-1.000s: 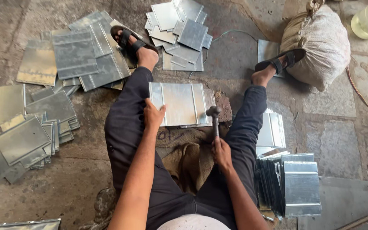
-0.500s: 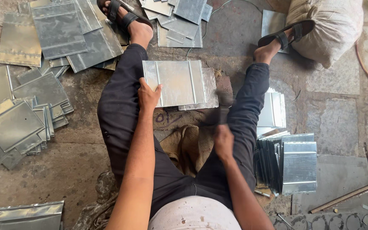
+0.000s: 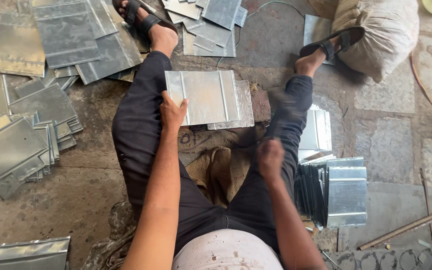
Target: The person hammers the edges of metal sheets against a small metal block by hand, performing this action on several individual pieces while sitting on the floor.
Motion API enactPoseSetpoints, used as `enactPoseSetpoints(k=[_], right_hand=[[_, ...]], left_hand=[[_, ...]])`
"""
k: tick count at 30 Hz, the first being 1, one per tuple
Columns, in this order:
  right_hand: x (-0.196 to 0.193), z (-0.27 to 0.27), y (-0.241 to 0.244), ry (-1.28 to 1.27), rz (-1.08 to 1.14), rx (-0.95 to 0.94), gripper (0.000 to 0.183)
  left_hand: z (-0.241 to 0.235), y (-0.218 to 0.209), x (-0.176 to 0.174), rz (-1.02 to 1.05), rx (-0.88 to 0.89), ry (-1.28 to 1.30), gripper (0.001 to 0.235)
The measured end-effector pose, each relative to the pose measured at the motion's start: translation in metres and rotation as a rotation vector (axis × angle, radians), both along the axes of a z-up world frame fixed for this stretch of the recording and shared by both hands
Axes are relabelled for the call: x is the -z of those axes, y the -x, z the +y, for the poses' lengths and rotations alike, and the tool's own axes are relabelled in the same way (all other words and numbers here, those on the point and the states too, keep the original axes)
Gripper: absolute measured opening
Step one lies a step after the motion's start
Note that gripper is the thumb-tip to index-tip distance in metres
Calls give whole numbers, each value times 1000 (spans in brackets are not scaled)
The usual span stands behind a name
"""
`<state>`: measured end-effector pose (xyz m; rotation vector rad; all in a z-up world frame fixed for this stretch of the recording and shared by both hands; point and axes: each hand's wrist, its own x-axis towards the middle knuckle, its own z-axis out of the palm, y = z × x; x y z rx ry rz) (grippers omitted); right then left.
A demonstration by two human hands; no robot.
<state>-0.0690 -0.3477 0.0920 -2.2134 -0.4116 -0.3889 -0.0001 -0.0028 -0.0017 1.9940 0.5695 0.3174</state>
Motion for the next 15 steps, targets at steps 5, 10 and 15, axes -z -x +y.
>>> enactPoseSetpoints(k=[5, 10, 15], right_hand=[[-5, 4, -16, -44, 679, 162, 43], [-3, 15, -1, -497, 629, 170, 44], [-1, 16, -15, -64, 656, 143, 43]], left_hand=[[4, -11, 11, -163, -40, -149, 70], [0, -2, 24, 30, 16, -114, 69], [-1, 3, 24, -36, 21, -102, 67]])
